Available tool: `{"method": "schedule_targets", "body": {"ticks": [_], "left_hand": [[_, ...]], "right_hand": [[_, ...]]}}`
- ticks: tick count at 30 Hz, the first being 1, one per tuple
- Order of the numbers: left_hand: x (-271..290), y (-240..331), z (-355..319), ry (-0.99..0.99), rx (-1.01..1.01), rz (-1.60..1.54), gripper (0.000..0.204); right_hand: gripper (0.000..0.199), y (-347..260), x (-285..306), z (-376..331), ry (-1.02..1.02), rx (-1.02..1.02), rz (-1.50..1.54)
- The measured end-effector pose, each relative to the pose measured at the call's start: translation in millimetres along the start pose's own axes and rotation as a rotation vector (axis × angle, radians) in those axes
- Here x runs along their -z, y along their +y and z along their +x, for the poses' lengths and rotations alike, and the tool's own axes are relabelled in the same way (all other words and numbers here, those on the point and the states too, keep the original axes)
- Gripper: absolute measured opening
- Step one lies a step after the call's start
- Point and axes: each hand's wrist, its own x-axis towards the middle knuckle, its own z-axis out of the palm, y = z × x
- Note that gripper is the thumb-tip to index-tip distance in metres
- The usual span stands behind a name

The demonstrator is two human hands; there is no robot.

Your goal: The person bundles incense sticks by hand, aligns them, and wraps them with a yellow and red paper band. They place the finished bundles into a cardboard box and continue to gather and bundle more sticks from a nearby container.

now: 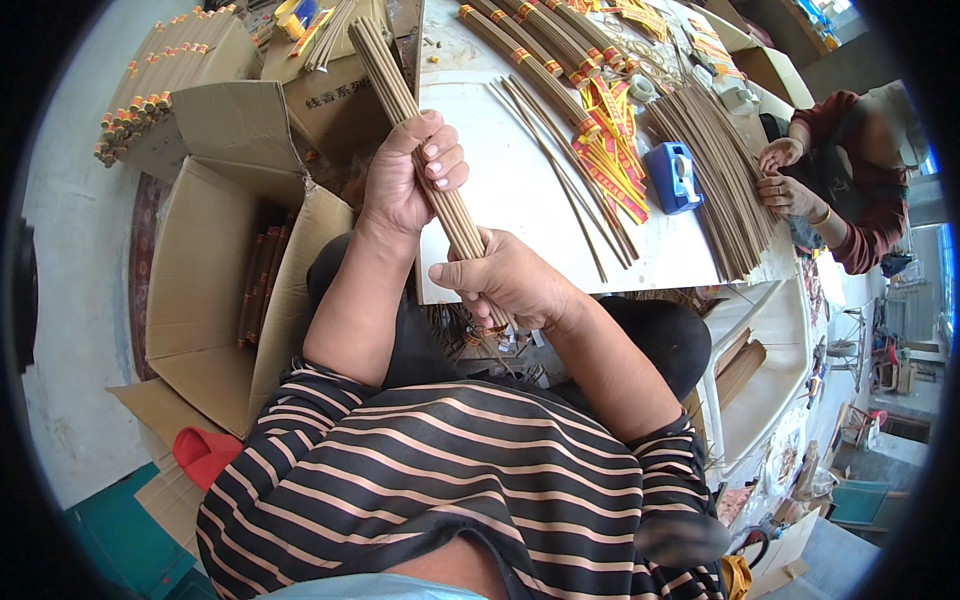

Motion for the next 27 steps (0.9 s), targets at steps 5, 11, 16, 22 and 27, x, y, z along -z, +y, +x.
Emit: {"method": "schedule_targets", "body": {"ticks": [5,11,16,22,27], "left_hand": [[-5,4,-1,0.199,-0.099,0.087,0.03],[-6,3,1,0.353,-0.125,0.226,0.031],[6,14,3,0.12,-0.072,0.014,0.028],[-39,12,-6,-0.073,-0.314,0.299,0.023],[-82,4,-2,-0.305,-0.468,0.737,0.019]], "right_hand": [[0.022,0,-7,1,0.253,0.092,-0.517],[0.021,10,-6,9,0.357,0.156,-0.71],[0.018,4,6,-3,-0.087,-0.036,0.001],[0.02,1,12,0,0.118,0.264,-0.511],[0.027,-26,9,5,0.259,0.597,-0.611]]}}
